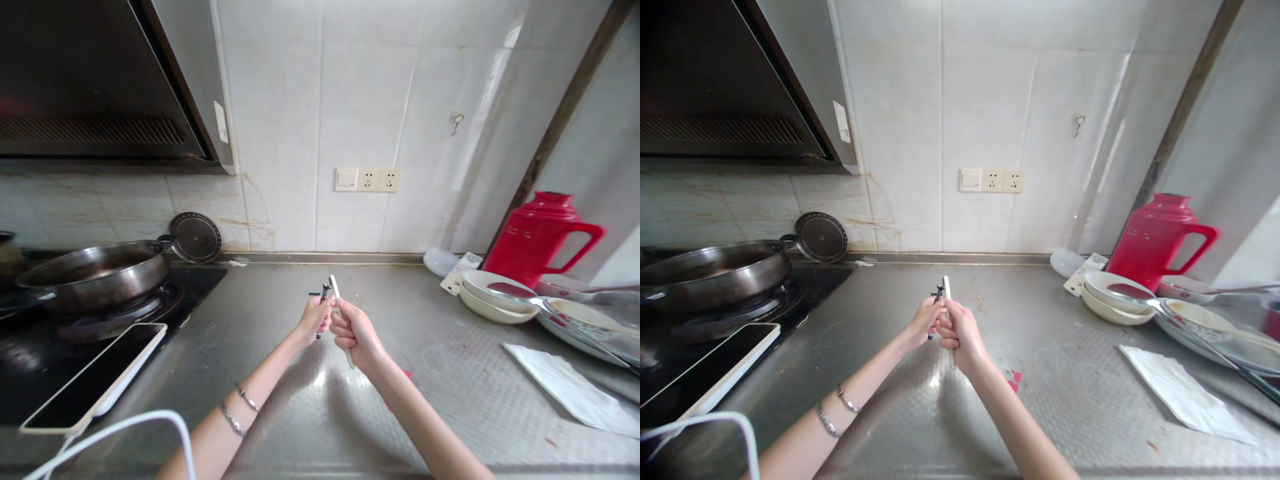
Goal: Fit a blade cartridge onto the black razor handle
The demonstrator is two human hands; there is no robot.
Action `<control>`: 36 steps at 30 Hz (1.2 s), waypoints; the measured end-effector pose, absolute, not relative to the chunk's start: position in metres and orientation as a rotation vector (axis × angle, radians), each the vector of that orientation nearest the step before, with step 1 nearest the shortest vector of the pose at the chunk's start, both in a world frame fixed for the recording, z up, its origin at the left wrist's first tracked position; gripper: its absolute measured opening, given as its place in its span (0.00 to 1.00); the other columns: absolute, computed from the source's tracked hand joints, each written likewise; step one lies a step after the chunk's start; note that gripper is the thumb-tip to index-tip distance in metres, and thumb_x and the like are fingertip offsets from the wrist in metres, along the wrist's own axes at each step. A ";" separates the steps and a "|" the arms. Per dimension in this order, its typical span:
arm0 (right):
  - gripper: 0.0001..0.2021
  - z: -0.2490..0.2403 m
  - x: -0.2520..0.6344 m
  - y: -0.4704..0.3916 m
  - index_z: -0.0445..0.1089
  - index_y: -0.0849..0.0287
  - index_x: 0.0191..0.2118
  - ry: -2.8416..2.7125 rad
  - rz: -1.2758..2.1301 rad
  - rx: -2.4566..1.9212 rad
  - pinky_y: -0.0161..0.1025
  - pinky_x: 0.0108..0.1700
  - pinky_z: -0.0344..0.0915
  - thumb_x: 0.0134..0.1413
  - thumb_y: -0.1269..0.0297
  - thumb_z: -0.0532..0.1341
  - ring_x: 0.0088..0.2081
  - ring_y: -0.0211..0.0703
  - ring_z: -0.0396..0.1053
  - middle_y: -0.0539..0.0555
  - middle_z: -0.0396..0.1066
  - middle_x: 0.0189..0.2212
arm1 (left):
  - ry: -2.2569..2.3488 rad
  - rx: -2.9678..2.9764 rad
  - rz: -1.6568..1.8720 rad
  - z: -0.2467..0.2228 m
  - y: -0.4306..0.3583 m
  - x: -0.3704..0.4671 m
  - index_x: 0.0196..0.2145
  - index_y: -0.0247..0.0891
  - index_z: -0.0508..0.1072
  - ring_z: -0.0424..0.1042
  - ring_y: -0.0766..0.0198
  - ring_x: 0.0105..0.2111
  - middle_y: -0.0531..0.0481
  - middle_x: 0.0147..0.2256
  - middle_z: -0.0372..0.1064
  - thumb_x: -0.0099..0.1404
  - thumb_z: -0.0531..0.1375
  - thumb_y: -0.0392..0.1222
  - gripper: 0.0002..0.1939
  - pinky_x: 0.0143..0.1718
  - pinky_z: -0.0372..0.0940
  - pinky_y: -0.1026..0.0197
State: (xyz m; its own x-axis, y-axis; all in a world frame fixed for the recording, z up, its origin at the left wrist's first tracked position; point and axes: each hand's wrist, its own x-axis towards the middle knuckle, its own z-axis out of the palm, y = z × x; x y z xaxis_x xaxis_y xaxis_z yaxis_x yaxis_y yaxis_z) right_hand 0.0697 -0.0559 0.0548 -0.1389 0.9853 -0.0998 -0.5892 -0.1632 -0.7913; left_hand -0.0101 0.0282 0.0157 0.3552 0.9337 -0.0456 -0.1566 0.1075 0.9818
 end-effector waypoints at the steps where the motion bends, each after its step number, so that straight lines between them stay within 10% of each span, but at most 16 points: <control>1: 0.18 0.055 0.070 -0.056 0.53 0.57 0.26 -0.709 1.617 -0.762 0.22 0.12 0.32 0.43 0.53 0.63 0.13 0.23 0.36 0.38 0.47 0.12 | 0.853 1.178 0.975 0.016 0.028 -0.010 0.22 0.38 0.57 0.44 0.78 0.09 0.63 0.14 0.47 0.51 0.60 0.57 0.21 0.10 0.37 0.71; 23: 0.16 0.059 0.097 -0.045 0.63 0.58 0.37 -0.816 1.328 -0.792 0.24 0.13 0.39 0.47 0.52 0.60 0.13 0.25 0.44 0.41 0.54 0.15 | 0.727 1.143 1.039 0.019 0.041 -0.022 0.20 0.39 0.52 0.42 0.79 0.10 0.64 0.13 0.43 0.52 0.60 0.53 0.22 0.10 0.34 0.71; 30: 0.12 0.050 0.126 -0.026 0.69 0.61 0.33 -0.837 1.258 -0.985 0.32 0.23 0.64 0.43 0.59 0.63 0.20 0.31 0.59 0.45 0.60 0.19 | 0.750 1.123 1.027 0.022 0.044 -0.028 0.21 0.40 0.51 0.42 0.79 0.10 0.64 0.14 0.44 0.51 0.61 0.54 0.23 0.10 0.34 0.72; 36: 0.15 0.029 0.133 -0.011 0.67 0.62 0.20 -1.319 0.737 -1.611 0.34 0.24 0.62 0.47 0.55 0.58 0.18 0.37 0.64 0.49 0.61 0.13 | 0.694 1.099 1.030 0.026 0.042 -0.029 0.20 0.39 0.51 0.41 0.79 0.10 0.64 0.13 0.43 0.50 0.62 0.54 0.24 0.10 0.34 0.72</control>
State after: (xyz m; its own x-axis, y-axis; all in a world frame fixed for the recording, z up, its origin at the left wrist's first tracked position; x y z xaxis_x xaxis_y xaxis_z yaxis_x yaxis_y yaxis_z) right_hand 0.1334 -0.0110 0.0287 0.2536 0.9630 0.0913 0.4270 -0.0268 -0.9039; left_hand -0.0287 0.0424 0.0263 0.3899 0.9203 0.0312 -0.3173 0.1024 0.9428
